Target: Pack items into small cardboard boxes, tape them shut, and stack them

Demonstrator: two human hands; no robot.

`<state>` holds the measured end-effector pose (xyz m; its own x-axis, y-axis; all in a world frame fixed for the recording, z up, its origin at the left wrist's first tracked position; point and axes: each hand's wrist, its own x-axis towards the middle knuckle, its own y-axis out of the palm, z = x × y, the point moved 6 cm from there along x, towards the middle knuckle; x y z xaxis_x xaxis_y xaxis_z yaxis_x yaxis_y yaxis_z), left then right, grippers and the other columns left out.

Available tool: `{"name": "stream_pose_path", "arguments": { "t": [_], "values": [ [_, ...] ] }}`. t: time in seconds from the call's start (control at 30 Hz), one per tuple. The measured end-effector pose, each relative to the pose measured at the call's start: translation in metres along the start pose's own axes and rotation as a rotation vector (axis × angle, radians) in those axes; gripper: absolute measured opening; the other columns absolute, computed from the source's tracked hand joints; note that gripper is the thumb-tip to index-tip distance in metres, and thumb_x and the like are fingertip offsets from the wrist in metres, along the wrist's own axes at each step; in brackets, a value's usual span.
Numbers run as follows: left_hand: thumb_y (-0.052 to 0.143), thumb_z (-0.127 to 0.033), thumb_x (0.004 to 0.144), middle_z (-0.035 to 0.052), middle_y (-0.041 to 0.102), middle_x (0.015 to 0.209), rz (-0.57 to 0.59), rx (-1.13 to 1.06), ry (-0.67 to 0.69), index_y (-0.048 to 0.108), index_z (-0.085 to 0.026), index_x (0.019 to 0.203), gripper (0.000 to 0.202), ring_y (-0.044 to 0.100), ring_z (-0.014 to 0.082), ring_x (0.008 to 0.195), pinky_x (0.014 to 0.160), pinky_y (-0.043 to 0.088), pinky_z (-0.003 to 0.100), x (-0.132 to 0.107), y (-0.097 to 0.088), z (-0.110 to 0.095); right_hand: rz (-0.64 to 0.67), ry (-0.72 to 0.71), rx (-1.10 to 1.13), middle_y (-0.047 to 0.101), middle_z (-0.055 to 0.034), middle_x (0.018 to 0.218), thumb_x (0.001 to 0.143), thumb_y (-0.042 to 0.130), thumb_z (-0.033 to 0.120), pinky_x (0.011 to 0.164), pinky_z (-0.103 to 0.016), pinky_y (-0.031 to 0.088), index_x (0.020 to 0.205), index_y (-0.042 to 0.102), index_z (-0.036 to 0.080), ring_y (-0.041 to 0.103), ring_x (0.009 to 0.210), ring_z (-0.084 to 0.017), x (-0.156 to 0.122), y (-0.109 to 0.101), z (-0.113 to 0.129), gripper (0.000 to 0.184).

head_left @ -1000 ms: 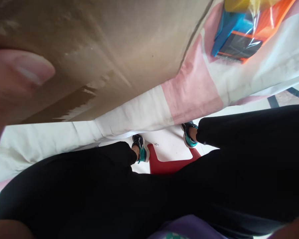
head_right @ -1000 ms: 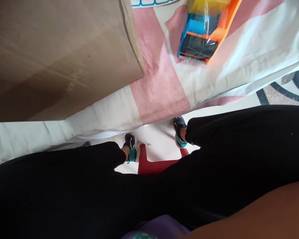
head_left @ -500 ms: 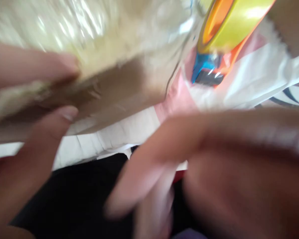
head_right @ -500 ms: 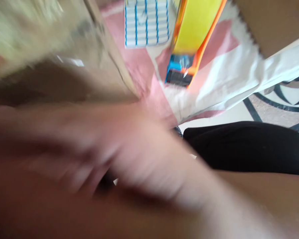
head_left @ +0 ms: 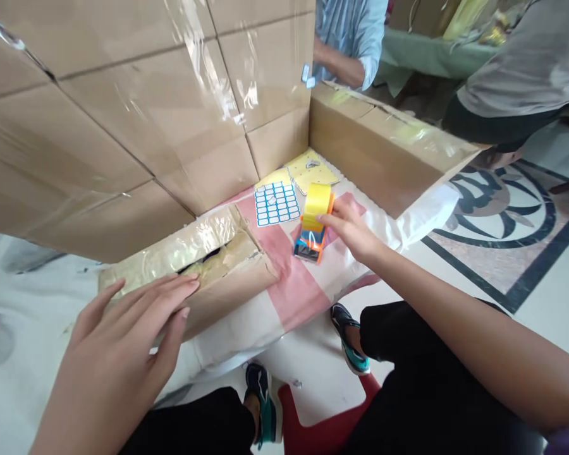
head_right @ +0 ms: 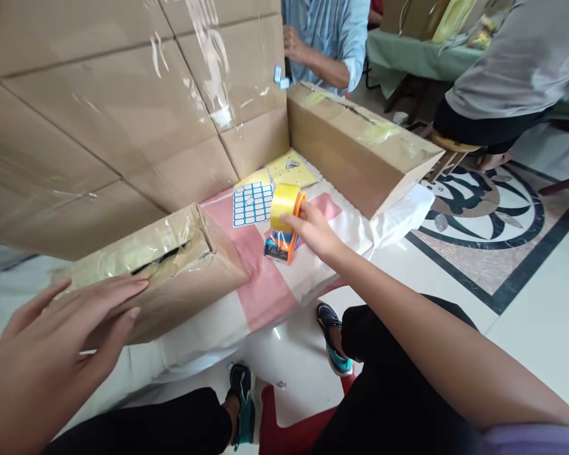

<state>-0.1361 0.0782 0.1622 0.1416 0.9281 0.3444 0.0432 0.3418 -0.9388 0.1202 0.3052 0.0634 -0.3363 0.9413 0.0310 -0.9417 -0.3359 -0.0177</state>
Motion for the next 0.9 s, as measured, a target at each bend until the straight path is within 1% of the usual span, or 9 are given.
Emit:
{"name": "stream_pose_path", "arguments": {
  "t": [0.13,0.23,0.3,0.37,0.43,0.6,0.73,0.83,0.9],
  "values": [
    [0.061,-0.025,0.088,0.0095,0.070,0.128,-0.207,0.140,-0.006,0.063,-0.029,0.121,0.034,0.064,0.0369,0.116,0.104,0.041,0.055,0.005,-0.019,-0.019,0.110,0.050,0.100,0.074,-0.0057,0.084,0.072,0.080,0.045,0.081,-0.041,0.059,0.087,0.067,0.018,0.069,0.080,-0.023,0.004,0.014,-0.002,0.033],
    [0.069,-0.017,0.083,0.0065,0.075,0.107,-0.291,-0.013,0.064,0.063,-0.029,0.117,0.036,0.070,0.0263,0.094,0.087,0.051,0.040,0.003,-0.017,-0.056,0.111,-0.039,0.128,0.073,-0.0050,0.084,0.076,0.077,0.050,0.078,-0.037,0.059,0.088,0.067,0.018,0.067,0.080,-0.022,-0.006,0.028,0.010,0.036],
    [0.067,-0.017,0.087,0.0005,0.073,0.087,-0.216,-0.262,0.043,0.060,-0.027,0.120,0.036,0.067,0.0161,0.071,0.071,0.051,0.029,0.003,-0.001,-0.082,0.103,-0.091,0.155,0.070,-0.0044,0.083,0.079,0.074,0.053,0.072,-0.034,0.057,0.088,0.065,0.018,0.065,0.077,-0.020,-0.022,0.039,0.021,0.038],
    [0.066,-0.028,0.091,-0.0053,0.066,0.072,-0.083,-0.490,-0.128,0.054,-0.026,0.131,0.042,0.057,0.0112,0.052,0.057,0.047,0.024,0.005,0.024,-0.100,0.088,-0.120,0.193,0.066,-0.0030,0.079,0.083,0.068,0.060,0.065,-0.030,0.053,0.086,0.061,0.019,0.062,0.071,-0.018,-0.042,0.049,0.034,0.042],
    [0.065,-0.038,0.091,-0.0079,0.058,0.061,0.045,-0.692,-0.321,0.053,-0.022,0.136,0.049,0.051,0.0112,0.048,0.052,0.044,0.024,0.007,0.048,-0.111,0.093,-0.152,0.204,0.059,-0.0011,0.072,0.088,0.057,0.068,0.058,-0.028,0.047,0.079,0.055,0.020,0.055,0.064,-0.015,-0.061,0.056,0.046,0.049],
    [0.071,-0.049,0.083,-0.0083,0.035,0.050,0.098,-1.027,-0.617,0.076,-0.018,0.107,0.040,0.037,0.0100,0.047,0.051,0.036,0.025,0.017,0.069,-0.103,0.078,-0.310,0.085,0.039,0.0024,0.059,0.099,0.030,0.070,0.051,-0.028,0.032,0.063,0.037,0.022,0.036,0.054,-0.011,-0.082,0.057,0.066,0.060],
    [0.079,-0.046,0.074,-0.0038,0.048,0.054,0.071,-1.147,-0.721,0.080,-0.019,0.082,0.028,0.044,0.0116,0.054,0.055,0.038,0.025,0.024,0.076,-0.095,0.060,-0.395,-0.036,0.038,0.0022,0.057,0.101,0.026,0.067,0.053,-0.030,0.030,0.062,0.034,0.024,0.036,0.054,-0.012,-0.079,0.053,0.065,0.059],
    [0.083,-0.044,0.068,-0.0001,0.060,0.063,0.108,-1.226,-0.777,0.079,-0.019,0.078,0.027,0.048,0.0123,0.059,0.057,0.040,0.025,0.029,0.084,-0.103,0.048,-0.456,-0.107,0.037,0.0025,0.056,0.103,0.023,0.063,0.055,-0.030,0.029,0.062,0.034,0.024,0.037,0.054,-0.012,-0.076,0.052,0.061,0.057],
    [0.084,-0.044,0.065,-0.0013,0.058,0.062,0.095,-1.277,-0.803,0.077,-0.017,0.076,0.030,0.043,0.0098,0.056,0.055,0.037,0.024,0.033,0.085,-0.109,0.015,-0.473,-0.128,0.036,0.0030,0.056,0.105,0.023,0.058,0.056,-0.030,0.029,0.062,0.033,0.024,0.036,0.053,-0.012,-0.070,0.049,0.057,0.056]
  ]
}}
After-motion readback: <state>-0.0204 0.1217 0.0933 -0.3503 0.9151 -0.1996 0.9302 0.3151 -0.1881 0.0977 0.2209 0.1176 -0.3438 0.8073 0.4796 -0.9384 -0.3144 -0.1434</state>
